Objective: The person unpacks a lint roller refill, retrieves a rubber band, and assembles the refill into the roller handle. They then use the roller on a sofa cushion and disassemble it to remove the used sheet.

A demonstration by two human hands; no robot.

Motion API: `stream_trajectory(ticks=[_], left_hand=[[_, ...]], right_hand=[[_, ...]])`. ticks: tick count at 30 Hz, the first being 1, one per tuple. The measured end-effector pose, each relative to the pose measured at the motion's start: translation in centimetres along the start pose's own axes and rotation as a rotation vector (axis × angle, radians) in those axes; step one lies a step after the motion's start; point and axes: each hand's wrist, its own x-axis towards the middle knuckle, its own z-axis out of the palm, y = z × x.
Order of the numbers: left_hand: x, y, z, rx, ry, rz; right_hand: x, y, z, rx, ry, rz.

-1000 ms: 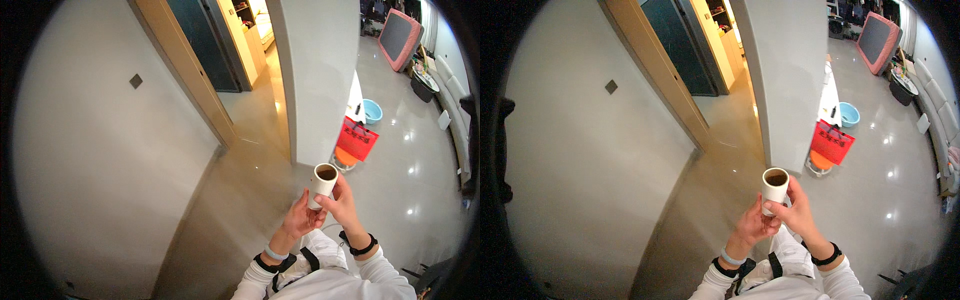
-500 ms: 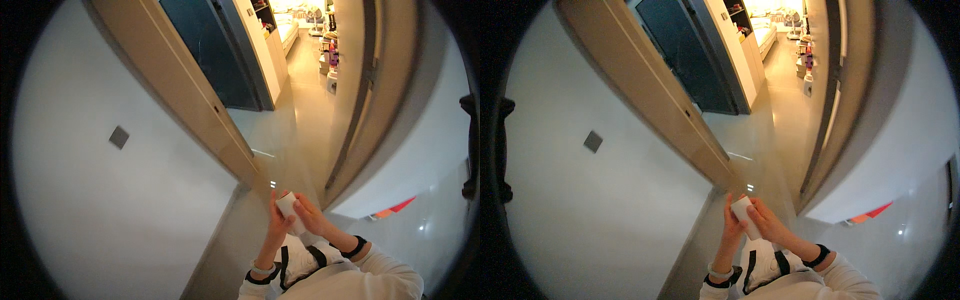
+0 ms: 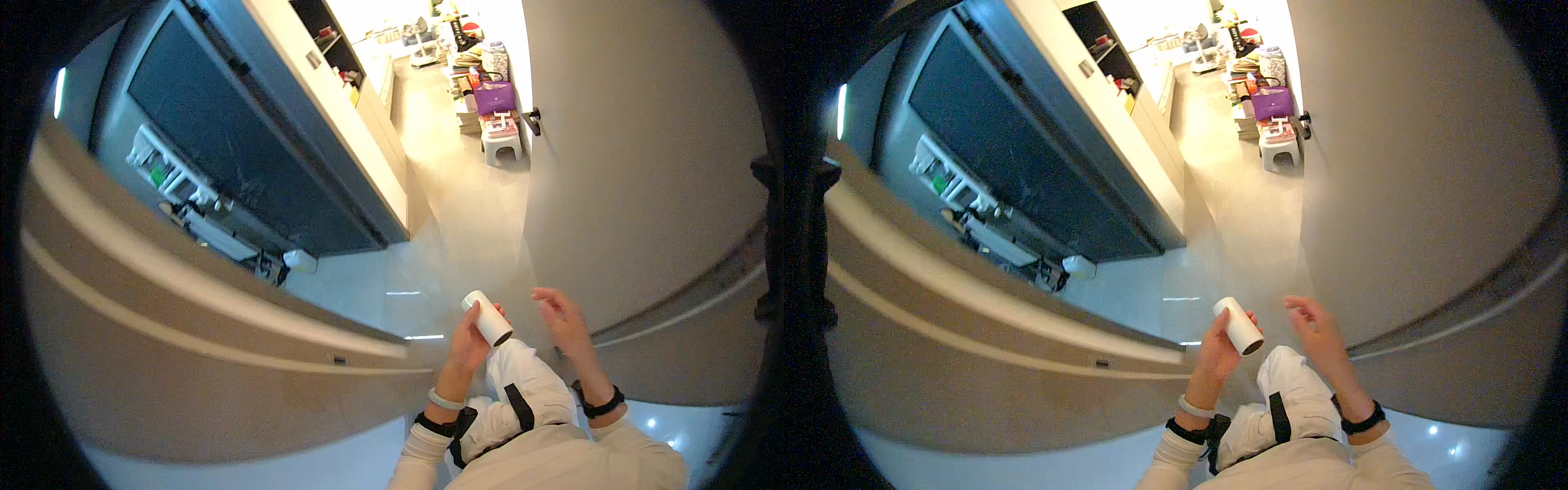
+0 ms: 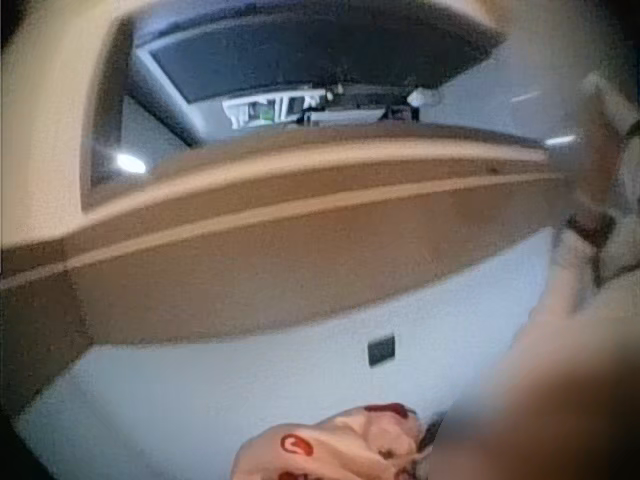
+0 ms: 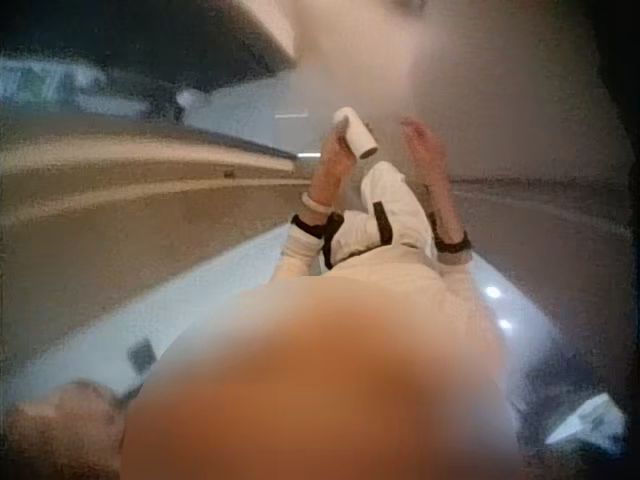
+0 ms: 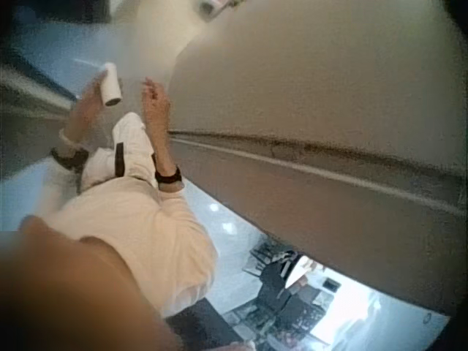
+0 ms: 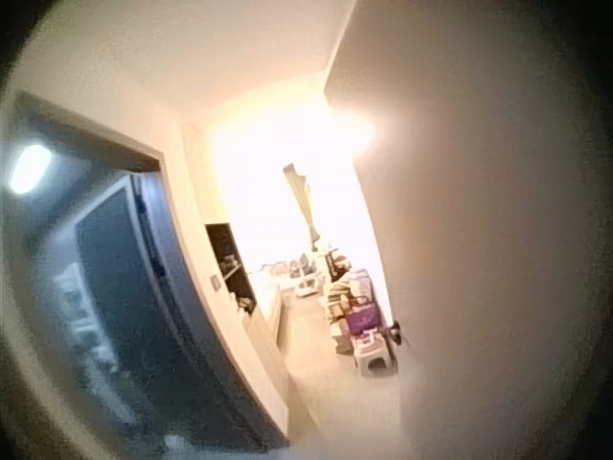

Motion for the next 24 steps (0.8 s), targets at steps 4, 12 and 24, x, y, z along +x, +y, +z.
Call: stream_trajectory(ticks=[4, 12, 24], left_hand=[[14.0, 10.0, -1.3, -0.029, -0.286, -0.044], [41.7, 30.6, -0.9, -0.292, -0.125, -0.124], [84.9, 48.1, 8.3, -0.393, -0.263, -0.399]], right_hand=[[15.2, 6.5, 0.6, 0.110, 0.140, 0.155], [48.0, 9.1, 5.0, 0.374, 0.122, 0.230], [90.1, 12.2, 7.3, 0.386, 0.164, 0.320]])
